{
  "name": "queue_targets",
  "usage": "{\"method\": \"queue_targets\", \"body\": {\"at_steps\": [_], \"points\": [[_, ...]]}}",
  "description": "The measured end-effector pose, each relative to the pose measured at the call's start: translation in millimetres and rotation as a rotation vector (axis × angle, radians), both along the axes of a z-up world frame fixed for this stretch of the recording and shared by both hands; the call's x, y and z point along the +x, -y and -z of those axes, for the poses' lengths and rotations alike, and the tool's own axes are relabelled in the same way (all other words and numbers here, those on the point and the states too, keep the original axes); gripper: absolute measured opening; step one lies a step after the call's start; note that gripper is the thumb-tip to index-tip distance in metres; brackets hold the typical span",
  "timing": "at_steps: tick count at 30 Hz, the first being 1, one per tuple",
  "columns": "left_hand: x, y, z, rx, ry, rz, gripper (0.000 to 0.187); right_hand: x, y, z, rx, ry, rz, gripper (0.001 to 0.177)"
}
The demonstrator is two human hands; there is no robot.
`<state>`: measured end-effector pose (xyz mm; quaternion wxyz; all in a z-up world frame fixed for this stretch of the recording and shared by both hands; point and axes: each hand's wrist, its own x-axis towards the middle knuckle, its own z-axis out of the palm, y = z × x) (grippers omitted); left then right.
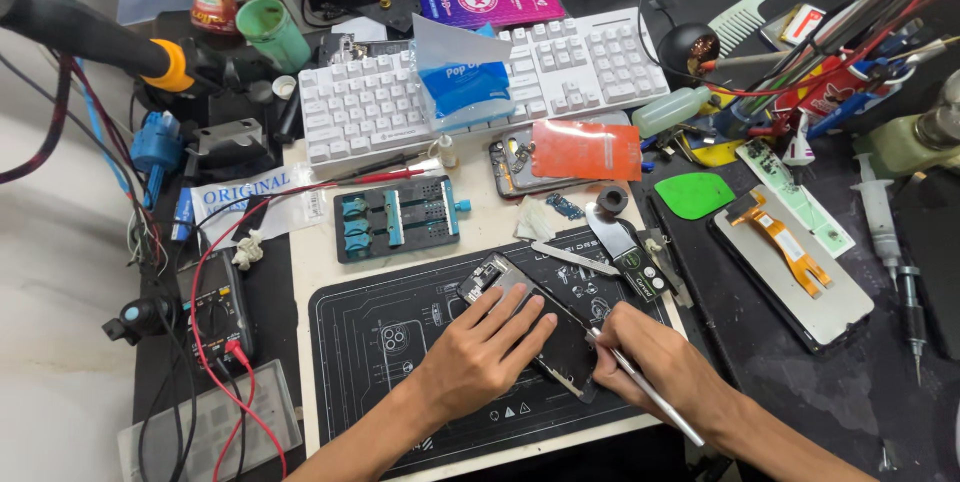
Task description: The person holds a smartphone screen assembly and uses a metal spudger to pry and separate the screen from the phone's chassis. They work along the edges of the device to release the adhesive or clips holding the components together.
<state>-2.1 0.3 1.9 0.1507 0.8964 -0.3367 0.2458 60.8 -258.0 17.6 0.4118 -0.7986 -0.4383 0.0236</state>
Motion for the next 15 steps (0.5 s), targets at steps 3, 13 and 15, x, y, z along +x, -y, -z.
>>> {"method": "queue_targets", "body": {"at_steps": [3, 13, 15], "points": [[0.1, 0.3, 0.7, -0.002, 0.002, 0.0, 0.038, 2.2, -3.1, 0.6, -0.01, 0.002, -0.006, 0.027], [1.8, 0.3, 2.8, 0.001, -0.008, 0.0, 0.04, 6.6, -0.9, -3.0, -0.023, -0.018, -0.03, 0.028], [1.2, 1.0, 3.9, -0.006, -0.013, -0.005, 0.039, 6.5, 1.0, -2.7, -0.026, -0.044, -0.05, 0.028]]}}
